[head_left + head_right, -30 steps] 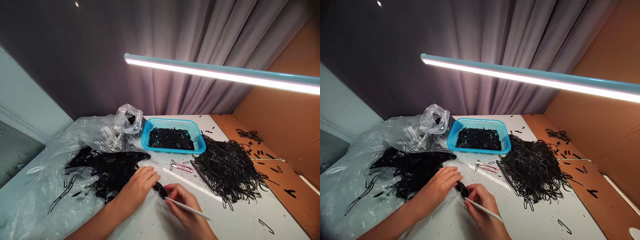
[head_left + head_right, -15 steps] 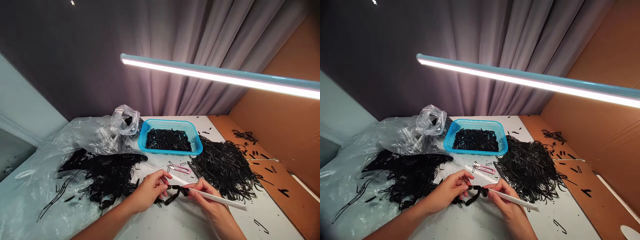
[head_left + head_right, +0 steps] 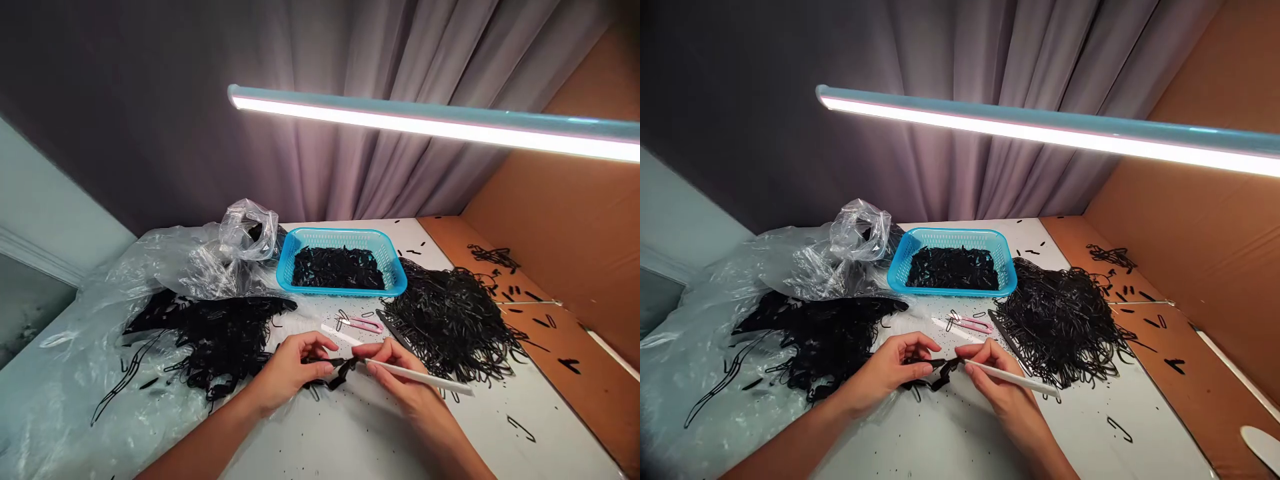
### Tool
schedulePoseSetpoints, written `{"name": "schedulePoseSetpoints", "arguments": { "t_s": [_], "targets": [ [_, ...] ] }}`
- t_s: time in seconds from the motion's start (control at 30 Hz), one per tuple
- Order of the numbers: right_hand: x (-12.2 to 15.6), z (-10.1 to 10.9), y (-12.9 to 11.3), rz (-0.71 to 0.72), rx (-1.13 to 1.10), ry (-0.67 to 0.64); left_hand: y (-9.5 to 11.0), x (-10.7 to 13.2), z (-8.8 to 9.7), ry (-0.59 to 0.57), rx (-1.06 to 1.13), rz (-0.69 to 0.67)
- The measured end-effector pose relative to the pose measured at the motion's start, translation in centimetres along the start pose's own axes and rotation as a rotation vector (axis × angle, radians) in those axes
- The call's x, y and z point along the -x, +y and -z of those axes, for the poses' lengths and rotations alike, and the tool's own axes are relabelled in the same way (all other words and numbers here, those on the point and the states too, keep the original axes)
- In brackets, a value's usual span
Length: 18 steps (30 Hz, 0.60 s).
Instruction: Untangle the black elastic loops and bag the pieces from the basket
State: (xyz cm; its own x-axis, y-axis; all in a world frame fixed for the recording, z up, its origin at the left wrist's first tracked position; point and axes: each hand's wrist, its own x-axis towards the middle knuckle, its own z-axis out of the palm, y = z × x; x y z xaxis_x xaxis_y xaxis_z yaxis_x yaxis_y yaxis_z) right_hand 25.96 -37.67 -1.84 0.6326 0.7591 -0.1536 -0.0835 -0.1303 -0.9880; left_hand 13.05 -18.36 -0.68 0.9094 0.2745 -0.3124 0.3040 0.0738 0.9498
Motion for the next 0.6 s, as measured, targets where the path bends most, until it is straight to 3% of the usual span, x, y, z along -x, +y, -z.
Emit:
{"name": "schedulePoseSetpoints", "arguments": {
  "t_s": [0.2,0.6],
  "targets": [
    [1.0,0.0,0.3,0.081,-0.028,0.126,0.2,1.0,-0.3,-0.029,0.02,0.048],
    [3.3,-2.8,1.1,0.105,-0.055,-0.036,-1.7,3.8,-1.9,0.068,0.135,-0.037]
  ]
}}
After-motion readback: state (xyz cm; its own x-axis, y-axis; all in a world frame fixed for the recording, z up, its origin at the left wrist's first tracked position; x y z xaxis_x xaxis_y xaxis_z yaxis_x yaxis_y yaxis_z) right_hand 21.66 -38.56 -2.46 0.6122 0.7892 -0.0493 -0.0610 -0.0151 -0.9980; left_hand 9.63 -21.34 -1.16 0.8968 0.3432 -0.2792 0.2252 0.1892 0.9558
